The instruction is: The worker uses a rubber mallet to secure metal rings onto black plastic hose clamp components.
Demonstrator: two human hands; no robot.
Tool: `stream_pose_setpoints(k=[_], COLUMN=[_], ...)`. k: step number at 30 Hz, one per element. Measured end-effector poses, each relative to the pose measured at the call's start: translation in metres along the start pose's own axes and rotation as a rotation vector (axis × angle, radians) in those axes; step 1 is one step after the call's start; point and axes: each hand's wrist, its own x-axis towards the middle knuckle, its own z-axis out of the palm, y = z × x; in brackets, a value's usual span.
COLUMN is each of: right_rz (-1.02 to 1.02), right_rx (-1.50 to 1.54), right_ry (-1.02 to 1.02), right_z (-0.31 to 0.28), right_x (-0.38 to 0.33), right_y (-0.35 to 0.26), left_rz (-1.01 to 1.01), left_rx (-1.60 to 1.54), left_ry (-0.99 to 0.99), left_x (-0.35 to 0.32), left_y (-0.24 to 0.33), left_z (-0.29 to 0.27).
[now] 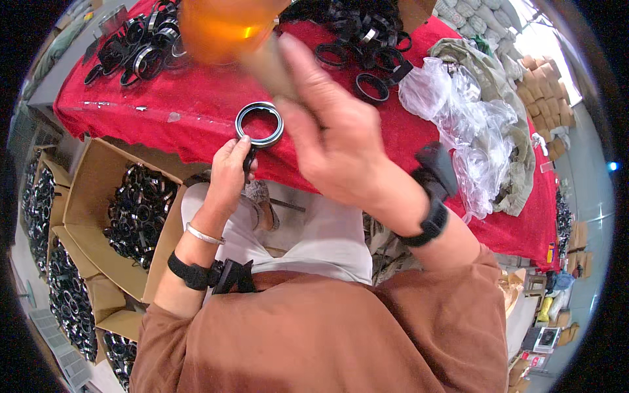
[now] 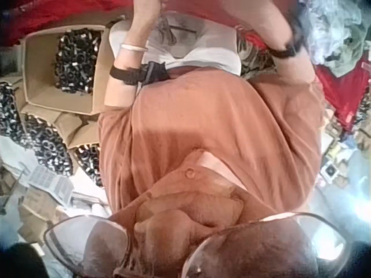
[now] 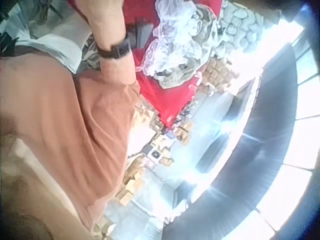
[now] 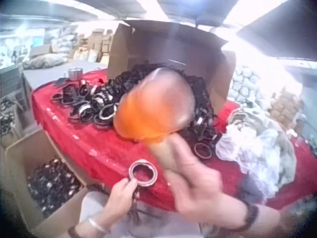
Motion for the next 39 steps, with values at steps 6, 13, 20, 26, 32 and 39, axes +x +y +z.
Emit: stream_pose_setpoints(k=[6, 13, 20, 26, 32, 39], right_rz=[0.097, 0.418, 0.429, 0.160, 0.243, 0.213], right_rx=[-0.266, -0.026, -0.389, -0.172, -0.219, -0.078], right_ry=[-0.442, -0.082, -0.436, -0.196, -0.573, -0.258], right_z=[0.025, -0.014, -0.023, -0.022, 0.017, 0.012], right_x=[0.034, 0.048, 0.003, 0.036, 0.025, 0.008], right_y=[0.061, -0.007, 0.057, 0.017, 0.039, 0.059], left_rz=[-0.005, 0.055, 0.036, 0.020, 0.018, -0.039], left_rx=[0.072, 0.076, 0.130, 0.054, 0.009, -0.003], left_ry=[0.010, 0.058, 0.065, 0.073, 0.078, 0.017], left_x=[0.005, 0.008, 0.011, 0.006, 0.008, 0.007], left_y=[0.007, 0.002, 0.001, 0.004, 0.001, 0.010], left_z=[-0.001, -0.004, 0.000, 0.001, 0.001, 0.001])
